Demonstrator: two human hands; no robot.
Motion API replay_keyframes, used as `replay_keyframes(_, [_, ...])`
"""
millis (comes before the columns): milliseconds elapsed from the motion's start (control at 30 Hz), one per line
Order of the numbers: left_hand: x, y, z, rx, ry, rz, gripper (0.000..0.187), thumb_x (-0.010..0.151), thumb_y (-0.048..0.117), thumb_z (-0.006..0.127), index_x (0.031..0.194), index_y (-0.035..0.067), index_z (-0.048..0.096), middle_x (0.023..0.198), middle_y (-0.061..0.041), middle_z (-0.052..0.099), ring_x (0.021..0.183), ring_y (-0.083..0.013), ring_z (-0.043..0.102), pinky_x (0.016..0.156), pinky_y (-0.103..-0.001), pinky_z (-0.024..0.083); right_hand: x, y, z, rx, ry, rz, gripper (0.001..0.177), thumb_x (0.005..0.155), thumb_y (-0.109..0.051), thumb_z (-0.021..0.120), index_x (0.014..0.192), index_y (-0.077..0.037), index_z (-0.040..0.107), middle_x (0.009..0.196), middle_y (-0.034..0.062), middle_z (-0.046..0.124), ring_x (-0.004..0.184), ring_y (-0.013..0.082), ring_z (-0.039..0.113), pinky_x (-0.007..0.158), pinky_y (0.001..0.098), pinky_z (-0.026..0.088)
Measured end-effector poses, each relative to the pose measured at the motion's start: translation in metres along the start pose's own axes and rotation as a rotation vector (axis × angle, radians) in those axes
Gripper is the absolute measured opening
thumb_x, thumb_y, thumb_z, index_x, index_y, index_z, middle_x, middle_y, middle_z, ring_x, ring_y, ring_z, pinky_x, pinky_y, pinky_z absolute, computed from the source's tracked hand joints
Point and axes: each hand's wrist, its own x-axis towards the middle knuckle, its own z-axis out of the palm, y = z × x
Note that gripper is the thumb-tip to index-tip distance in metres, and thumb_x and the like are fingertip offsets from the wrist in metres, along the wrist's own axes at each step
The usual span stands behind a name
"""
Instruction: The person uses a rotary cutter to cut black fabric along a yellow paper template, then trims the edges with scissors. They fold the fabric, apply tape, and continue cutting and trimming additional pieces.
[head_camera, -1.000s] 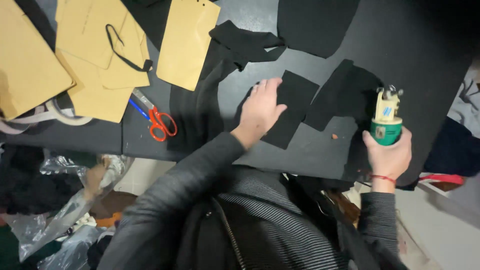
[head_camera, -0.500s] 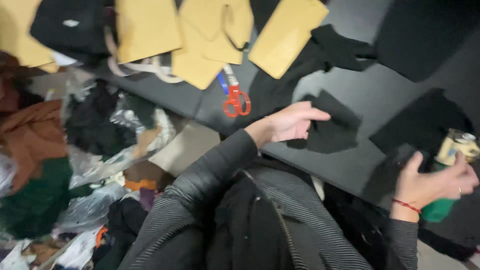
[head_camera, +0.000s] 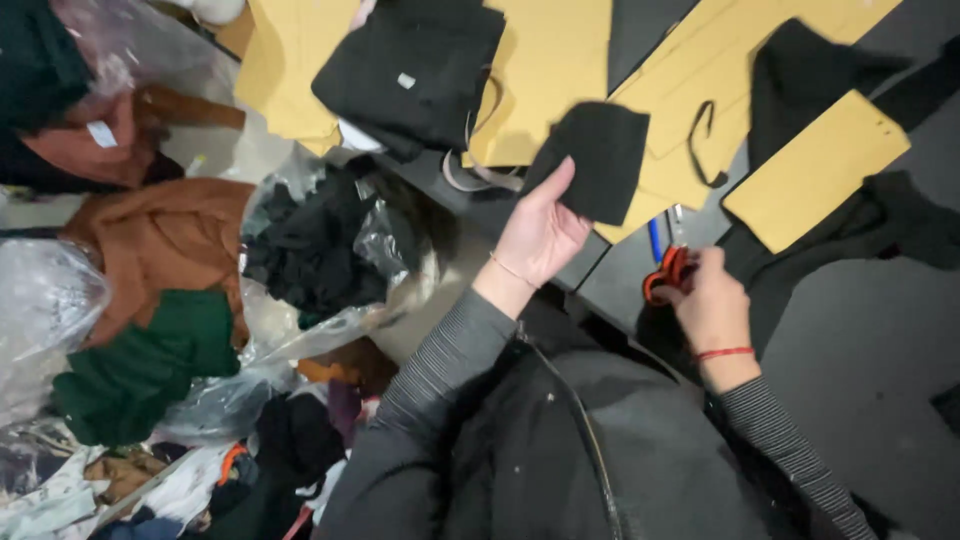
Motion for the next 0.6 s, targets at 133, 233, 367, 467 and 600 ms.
replay_keyframes(133, [0.013, 0.044, -0.013, -0.040, -0.034, -0.025, 0.036, 0.115, 0.016, 0.052, 0.148, 0.001, 0.052, 0.145, -0.013, 0.061, 0.135, -0.0262, 0.059, 0.119, -0.040, 0.047, -0.003, 0.022, 0.001, 0.010, 0.035, 0.091, 0.051, 0.079, -0.018, 0.086, 0.118, 0.000, 0.058, 0.084, 0.0147, 0.074, 0.079, 0.0325, 0.071, 0.072, 0.0419, 0.056])
replay_keyframes(233, [0.027, 0.061, -0.003, -0.055, -0.051, -0.049, 0.036, 0.114, 0.019, 0.052, 0.146, 0.001, 0.054, 0.144, -0.013, 0.062, 0.133, -0.0261, 0.060, 0.117, -0.039, 0.048, -0.026, 0.019, -0.024, 0.599, -0.178, 0.156, 0.047, 0.078, -0.016, 0.079, 0.118, 0.000, 0.062, 0.093, 0.0070, 0.078, 0.083, 0.0151, 0.074, 0.073, 0.0298, 0.057])
replay_keyframes(367, [0.040, 0.071, -0.001, -0.067, -0.056, -0.038, 0.034, 0.113, 0.015, 0.053, 0.144, 0.001, 0.055, 0.142, -0.012, 0.063, 0.131, -0.0251, 0.062, 0.116, -0.038, 0.050, -0.064, -0.030, -0.050, 1.059, -0.384, 0.466, 0.043, 0.086, -0.035, 0.075, 0.103, 0.001, 0.058, 0.061, 0.0041, 0.064, 0.051, 0.0094, 0.052, 0.047, 0.0232, 0.039])
replay_keyframes(467, [0.056, 0.070, -0.004, -0.064, -0.048, -0.052, 0.032, 0.112, 0.010, 0.055, 0.143, 0.001, 0.056, 0.141, -0.012, 0.063, 0.129, -0.0249, 0.063, 0.114, -0.037, 0.052, -0.065, -0.051, -0.041, 1.296, -0.411, 0.203, 0.065, 0.093, -0.057, 0.070, 0.099, 0.006, 0.056, 0.052, 0.0037, 0.055, 0.046, 0.0096, 0.050, 0.055, 0.0221, 0.042])
replay_keyframes(600, [0.066, 0.069, 0.004, -0.070, -0.031, -0.093, 0.031, 0.111, 0.008, 0.055, 0.141, 0.000, 0.056, 0.139, -0.014, 0.064, 0.127, -0.0253, 0.064, 0.111, -0.037, 0.055, -0.038, -0.112, -0.050, 1.434, -0.596, -0.046, 0.099, 0.076, -0.085, 0.065, 0.106, 0.009, 0.060, 0.055, 0.0044, 0.059, 0.046, 0.0088, 0.051, 0.049, 0.0199, 0.041])
